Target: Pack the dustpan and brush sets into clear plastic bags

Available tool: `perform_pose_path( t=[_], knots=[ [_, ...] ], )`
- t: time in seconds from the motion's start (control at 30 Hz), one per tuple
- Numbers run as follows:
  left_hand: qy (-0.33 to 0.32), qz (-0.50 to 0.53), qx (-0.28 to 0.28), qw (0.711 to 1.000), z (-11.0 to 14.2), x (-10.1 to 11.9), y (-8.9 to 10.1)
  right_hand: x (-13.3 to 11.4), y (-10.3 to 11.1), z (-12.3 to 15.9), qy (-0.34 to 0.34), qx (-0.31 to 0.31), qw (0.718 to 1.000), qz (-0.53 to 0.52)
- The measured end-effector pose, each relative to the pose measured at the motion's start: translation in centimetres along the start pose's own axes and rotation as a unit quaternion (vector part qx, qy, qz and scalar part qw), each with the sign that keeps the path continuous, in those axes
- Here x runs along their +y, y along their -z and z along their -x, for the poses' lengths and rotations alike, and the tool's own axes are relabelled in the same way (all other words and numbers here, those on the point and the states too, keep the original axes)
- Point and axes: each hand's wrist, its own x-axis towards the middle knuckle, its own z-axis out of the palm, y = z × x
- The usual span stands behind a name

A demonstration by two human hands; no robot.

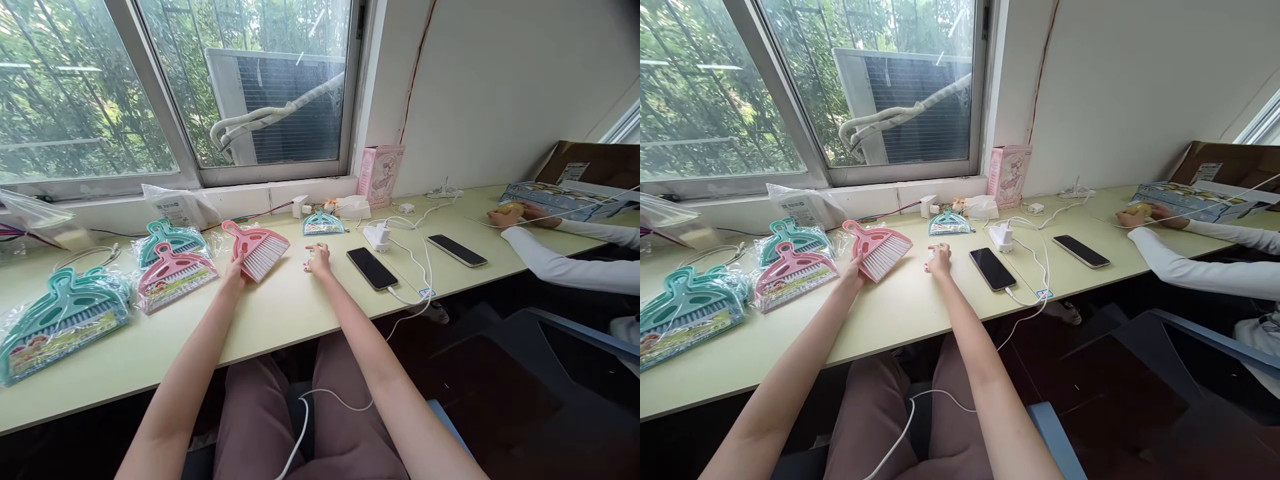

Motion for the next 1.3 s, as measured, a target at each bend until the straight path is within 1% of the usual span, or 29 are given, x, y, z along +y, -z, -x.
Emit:
perform_pose_path(
  t=[0.07, 0.13, 0.17, 0.23, 0.3, 0.37, 0.47, 0.53, 0.6, 0.7, 0.73, 0.77, 0.87, 0.93, 1.0, 1.07, 1.17, 1.23, 1.3],
  knots=[
    [0.008, 0.006, 0.0, 1.0, 0.0, -0.1, -0.2, -0.2, 0.4, 0.2, -0.034, 0.032, 0.999, 0.006],
    [0.012, 0.0, 0.0, 1.0, 0.1, -0.2, -0.3, -0.5, 0.7, 0.5, -0.046, 0.046, 0.997, 0.041],
    [0.009, -0.005, -0.002, 1.0, 0.1, -0.2, -0.3, -0.6, 0.9, 0.6, -0.051, 0.042, 0.996, 0.061],
    [0.0, -0.014, -0.014, 1.0, 0.2, -0.3, -0.3, -0.8, 1.1, 0.8, -0.057, 0.014, 0.995, 0.079],
    [-0.007, -0.021, -0.027, 0.999, 0.3, -0.3, -0.2, -0.9, 1.1, 0.7, -0.049, -0.017, 0.997, 0.062],
    [-0.007, -0.028, -0.032, 0.999, 0.5, -0.3, -0.3, -0.8, 1.1, 0.6, -0.026, -0.032, 0.999, 0.027],
    [0.0, -0.046, -0.024, 0.999, 0.9, -0.2, -0.6, -0.7, 1.1, 0.5, 0.0, -0.044, 0.999, -0.001],
    [0.009, -0.061, -0.01, 0.998, 1.2, 0.0, -0.8, -0.9, 1.1, 0.7, -0.003, -0.047, 0.999, 0.012],
    [0.018, -0.07, -0.001, 0.997, 1.4, 0.2, -0.8, -1.3, 1.2, 1.1, -0.012, -0.021, 0.998, 0.054],
    [0.021, -0.066, -0.006, 0.998, 1.5, 0.3, -0.7, -1.8, 1.4, 1.7, -0.005, 0.044, 0.992, 0.12],
    [0.02, -0.059, -0.011, 0.998, 1.6, 0.4, -0.7, -1.8, 1.4, 1.8, -0.002, 0.045, 0.991, 0.129],
    [0.019, -0.052, -0.015, 0.998, 1.6, 0.4, -0.6, -1.9, 1.4, 1.9, -0.001, 0.032, 0.991, 0.131],
    [0.022, -0.033, -0.017, 0.999, 1.7, 0.4, -0.7, -1.9, 1.2, 1.8, 0.012, -0.043, 0.994, 0.105],
    [0.03, -0.033, -0.01, 0.999, 1.7, 0.5, -0.8, -1.9, 1.0, 1.6, 0.029, -0.069, 0.994, 0.084],
    [0.038, -0.039, -0.007, 0.998, 1.8, 0.5, -0.9, -1.8, 0.8, 1.6, 0.04, -0.08, 0.993, 0.075],
    [0.042, -0.045, -0.008, 0.998, 1.8, 0.5, -1.0, -1.8, 0.7, 1.7, 0.055, -0.083, 0.991, 0.087],
    [0.038, -0.049, -0.014, 0.998, 1.9, 0.5, -1.0, -1.9, 0.9, 2.1, 0.074, -0.055, 0.985, 0.146],
    [0.032, -0.047, -0.017, 0.998, 1.9, 0.5, -0.9, -2.0, 1.2, 2.4, 0.043, -0.033, 0.981, 0.186],
    [0.026, -0.046, -0.024, 0.998, 1.8, 0.4, -0.9, -2.1, 1.5, 2.5, -0.003, -0.036, 0.976, 0.215]
  ],
)
